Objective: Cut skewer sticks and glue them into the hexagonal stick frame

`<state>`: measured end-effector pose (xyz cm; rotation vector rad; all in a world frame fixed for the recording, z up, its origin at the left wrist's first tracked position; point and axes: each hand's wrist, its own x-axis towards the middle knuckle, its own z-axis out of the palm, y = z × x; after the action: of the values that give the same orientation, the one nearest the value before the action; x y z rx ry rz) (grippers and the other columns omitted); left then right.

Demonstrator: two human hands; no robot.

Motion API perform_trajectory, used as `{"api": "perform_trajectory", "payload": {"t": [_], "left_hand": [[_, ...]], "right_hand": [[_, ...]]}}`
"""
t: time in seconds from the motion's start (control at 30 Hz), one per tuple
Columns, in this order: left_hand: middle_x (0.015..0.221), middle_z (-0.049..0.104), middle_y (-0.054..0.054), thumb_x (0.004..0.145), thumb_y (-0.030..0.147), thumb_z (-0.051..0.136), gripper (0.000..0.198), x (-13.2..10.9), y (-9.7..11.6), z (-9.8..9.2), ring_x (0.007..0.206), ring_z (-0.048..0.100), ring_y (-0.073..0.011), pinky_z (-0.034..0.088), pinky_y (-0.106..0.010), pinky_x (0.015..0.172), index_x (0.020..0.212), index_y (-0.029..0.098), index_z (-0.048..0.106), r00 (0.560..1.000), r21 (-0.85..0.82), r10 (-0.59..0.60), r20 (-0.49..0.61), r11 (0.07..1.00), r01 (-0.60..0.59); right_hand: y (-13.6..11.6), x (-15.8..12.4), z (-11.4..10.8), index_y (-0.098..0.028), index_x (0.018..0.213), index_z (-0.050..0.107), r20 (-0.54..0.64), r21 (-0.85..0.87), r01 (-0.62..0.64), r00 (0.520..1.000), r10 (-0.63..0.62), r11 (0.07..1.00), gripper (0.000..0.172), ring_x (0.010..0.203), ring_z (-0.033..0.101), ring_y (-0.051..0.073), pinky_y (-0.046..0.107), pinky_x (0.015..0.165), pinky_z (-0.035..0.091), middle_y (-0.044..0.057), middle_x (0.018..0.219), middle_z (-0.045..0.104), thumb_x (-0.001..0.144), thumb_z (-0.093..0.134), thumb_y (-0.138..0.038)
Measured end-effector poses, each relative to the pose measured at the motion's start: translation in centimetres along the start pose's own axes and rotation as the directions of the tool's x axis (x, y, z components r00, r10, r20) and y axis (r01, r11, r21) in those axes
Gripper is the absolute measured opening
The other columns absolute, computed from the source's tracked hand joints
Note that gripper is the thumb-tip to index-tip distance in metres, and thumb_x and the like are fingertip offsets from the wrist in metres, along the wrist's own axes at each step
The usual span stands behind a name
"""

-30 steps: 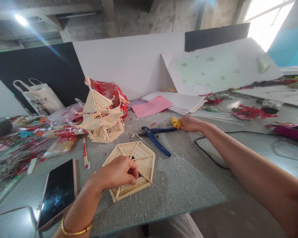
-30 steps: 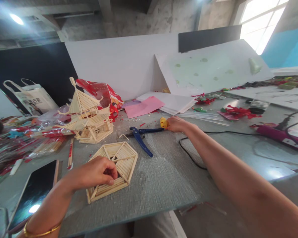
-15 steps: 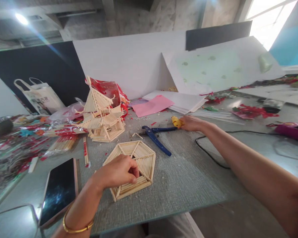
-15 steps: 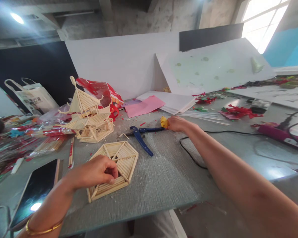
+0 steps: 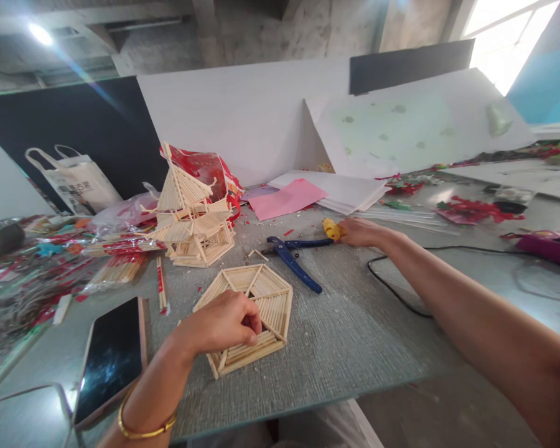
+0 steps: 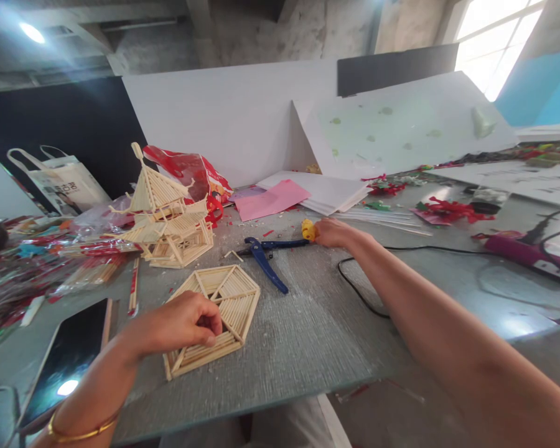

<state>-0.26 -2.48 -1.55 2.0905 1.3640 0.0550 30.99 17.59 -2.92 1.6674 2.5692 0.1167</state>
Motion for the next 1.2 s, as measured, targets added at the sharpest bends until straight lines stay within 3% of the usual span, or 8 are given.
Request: {"api": "perform_trajectory", "payload": {"t": [1.2], "left_hand": [[0.072,0.066,-0.002,0.069,0.026,0.054,0.019,-0.37,0.21,-0.15,0.063,0.054,-0.0124,0.036,-0.024,0.057,0.078,0.016,0.068,1.000,0.039,0.012,-0.002,0.999,-0.012]], "right_hand": [[-0.32,-0.11,-0.25,-0.011,0.084,0.066,0.010,-0.008,-0.021,1.000,0.021,1.000,0.021,0.082,0.058,0.026,0.030,0.065,0.038,0.016,0.087,0.065,0.073,0.054,-0.024]]}}
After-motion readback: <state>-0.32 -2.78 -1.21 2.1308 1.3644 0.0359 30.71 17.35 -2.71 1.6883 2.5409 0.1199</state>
